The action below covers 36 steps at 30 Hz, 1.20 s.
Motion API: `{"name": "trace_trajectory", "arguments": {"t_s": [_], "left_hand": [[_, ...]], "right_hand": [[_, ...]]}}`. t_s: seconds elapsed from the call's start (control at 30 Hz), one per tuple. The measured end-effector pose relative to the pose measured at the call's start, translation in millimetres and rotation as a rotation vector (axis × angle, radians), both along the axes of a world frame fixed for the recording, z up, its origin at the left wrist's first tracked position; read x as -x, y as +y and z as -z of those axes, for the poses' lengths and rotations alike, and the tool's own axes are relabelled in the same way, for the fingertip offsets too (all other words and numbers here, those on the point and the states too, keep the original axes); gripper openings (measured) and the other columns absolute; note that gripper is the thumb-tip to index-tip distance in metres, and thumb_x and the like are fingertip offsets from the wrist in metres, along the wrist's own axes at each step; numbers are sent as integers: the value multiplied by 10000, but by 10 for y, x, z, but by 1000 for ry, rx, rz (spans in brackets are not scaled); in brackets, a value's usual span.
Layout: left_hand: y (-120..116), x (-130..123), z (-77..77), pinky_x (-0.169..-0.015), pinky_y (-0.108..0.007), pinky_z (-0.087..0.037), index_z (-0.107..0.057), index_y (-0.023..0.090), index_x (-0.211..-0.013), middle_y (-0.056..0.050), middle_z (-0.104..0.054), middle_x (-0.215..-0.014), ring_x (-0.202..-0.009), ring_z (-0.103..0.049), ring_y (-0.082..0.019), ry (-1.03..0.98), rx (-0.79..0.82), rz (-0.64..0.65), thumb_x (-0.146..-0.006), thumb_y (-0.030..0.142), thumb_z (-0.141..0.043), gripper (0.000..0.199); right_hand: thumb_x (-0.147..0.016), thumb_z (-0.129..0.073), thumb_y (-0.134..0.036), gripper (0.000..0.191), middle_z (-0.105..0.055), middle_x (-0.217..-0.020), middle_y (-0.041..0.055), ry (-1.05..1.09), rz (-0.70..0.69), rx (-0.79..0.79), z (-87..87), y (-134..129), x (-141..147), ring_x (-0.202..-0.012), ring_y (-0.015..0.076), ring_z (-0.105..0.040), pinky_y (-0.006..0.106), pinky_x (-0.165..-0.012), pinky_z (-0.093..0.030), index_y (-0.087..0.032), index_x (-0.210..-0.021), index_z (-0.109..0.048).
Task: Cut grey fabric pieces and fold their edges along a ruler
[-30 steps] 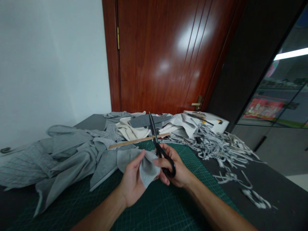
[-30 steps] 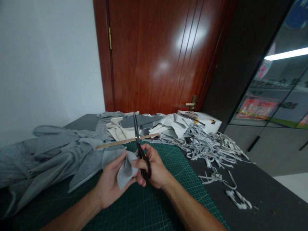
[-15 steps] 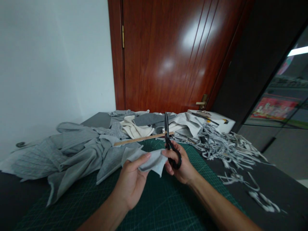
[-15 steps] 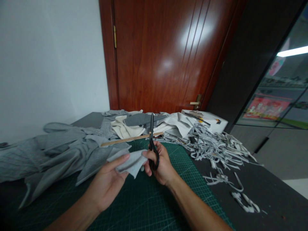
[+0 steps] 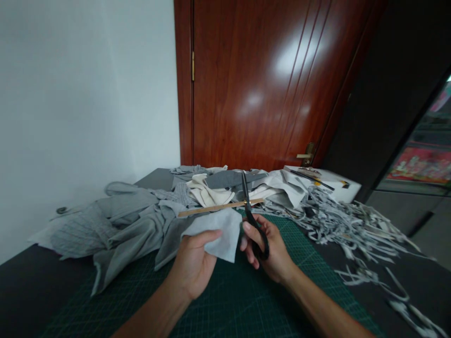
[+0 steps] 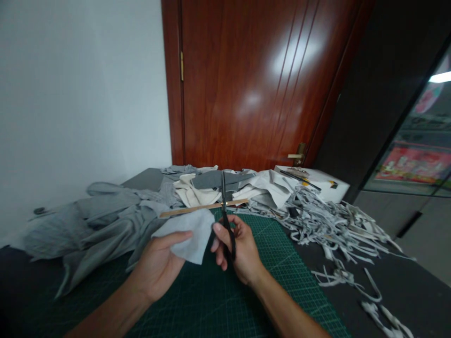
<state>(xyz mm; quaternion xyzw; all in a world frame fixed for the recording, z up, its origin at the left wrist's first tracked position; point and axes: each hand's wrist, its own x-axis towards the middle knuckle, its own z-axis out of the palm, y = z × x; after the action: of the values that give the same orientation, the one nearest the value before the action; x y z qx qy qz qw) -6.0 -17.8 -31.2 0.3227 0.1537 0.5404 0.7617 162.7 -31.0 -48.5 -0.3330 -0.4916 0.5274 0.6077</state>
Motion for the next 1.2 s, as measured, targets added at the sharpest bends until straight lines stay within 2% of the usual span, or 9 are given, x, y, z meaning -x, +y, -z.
{"name": "trace_trajectory", "arguments": {"t_s": [0.1, 0.17, 0.23, 0.37, 0.47, 0.7, 0.9, 1.07, 1.2], "left_hand": [[122, 79, -109, -941, -470, -600, -727, 144, -1205, -130, -799, -1066, -1075, -747, -380, 0, -30, -165, -673, -10, -761, 555], [242, 116, -249, -985, -459, -594, -711, 168, -1247, -117, -793, -1128, -1129, -735, -361, -41, -51, -259, -670, -54, -731, 618], [375, 128, -442, -1007, -473, -594, -695, 188, -1280, -112, -785, -1172, -1164, -725, -354, -86, -55, -294, -692, -87, -692, 650], [592, 64, -834, -1034, -519, -587, -666, 154, -1327, -150, -766, -1208, -1202, -708, -366, -221, -114, -321, -727, -158, -572, 682], [684, -11, -975, -1050, -520, -579, -664, 116, -1321, -163, -761, -1207, -1201, -708, -362, -278, -148, -344, -707, -188, -542, 696], [848, -5, -892, -1056, -488, -572, -716, 141, -1205, -109, -771, -1186, -1143, -736, -311, -289, -202, -425, -610, -225, -564, 715], [944, 77, -875, -1030, -519, -581, -716, 129, -1149, -127, -767, -1176, -1130, -728, -342, -275, -185, -438, -572, -206, -562, 685], [933, 92, -891, -1029, -539, -571, -722, 115, -1061, -120, -768, -1118, -1140, -711, -353, -294, -181, -434, -536, -193, -560, 630], [877, 52, -876, -1021, -555, -570, -726, 139, -1075, -97, -769, -1109, -1145, -707, -360, -260, -197, -405, -526, -164, -570, 646]], "right_hand": [[-818, -845, -579, 532, -709, -588, -24, -13, 14, 23, 28, -41, 57, -312, 89, -533, 134, -262, -406, -176, -1065, -602], [-791, -861, -594, 550, -693, -570, -31, -6, 13, 36, 56, -70, 99, -304, 89, -527, 137, -259, -407, -172, -1041, -613], [-761, -878, -604, 561, -680, -558, -36, 8, 4, 48, 83, -93, 138, -293, 86, -519, 141, -260, -410, -170, -1000, -616], [-710, -906, -613, 580, -675, -537, -38, 17, -42, 63, 110, -116, 181, -282, 96, -533, 155, -267, -417, -176, -937, -599], [-709, -906, -606, 563, -676, -530, -31, -29, -58, 63, 115, -122, 194, -294, 103, -556, 156, -284, -411, -172, -911, -610], [-725, -923, -493, 525, -699, -623, -31, -140, -144, 134, 189, -205, 352, -419, 120, -649, 188, -412, -497, -163, -1029, -650], [-736, -882, -412, 508, -730, -660, -7, -67, -346, 231, 168, -323, 438, -456, 156, -676, 244, -457, -530, -172, -1071, -584], [-705, -804, -290, 499, -756, -826, 21, 90, -494, 217, 230, -305, 403, -660, 192, -742, 338, -678, -577, -178, -1152, -612], [-658, -784, -228, 547, -695, -790, -27, 43, -409, 190, 247, -289, 370, -702, 179, -692, 354, -760, -532, -191, -1182, -631]]}}
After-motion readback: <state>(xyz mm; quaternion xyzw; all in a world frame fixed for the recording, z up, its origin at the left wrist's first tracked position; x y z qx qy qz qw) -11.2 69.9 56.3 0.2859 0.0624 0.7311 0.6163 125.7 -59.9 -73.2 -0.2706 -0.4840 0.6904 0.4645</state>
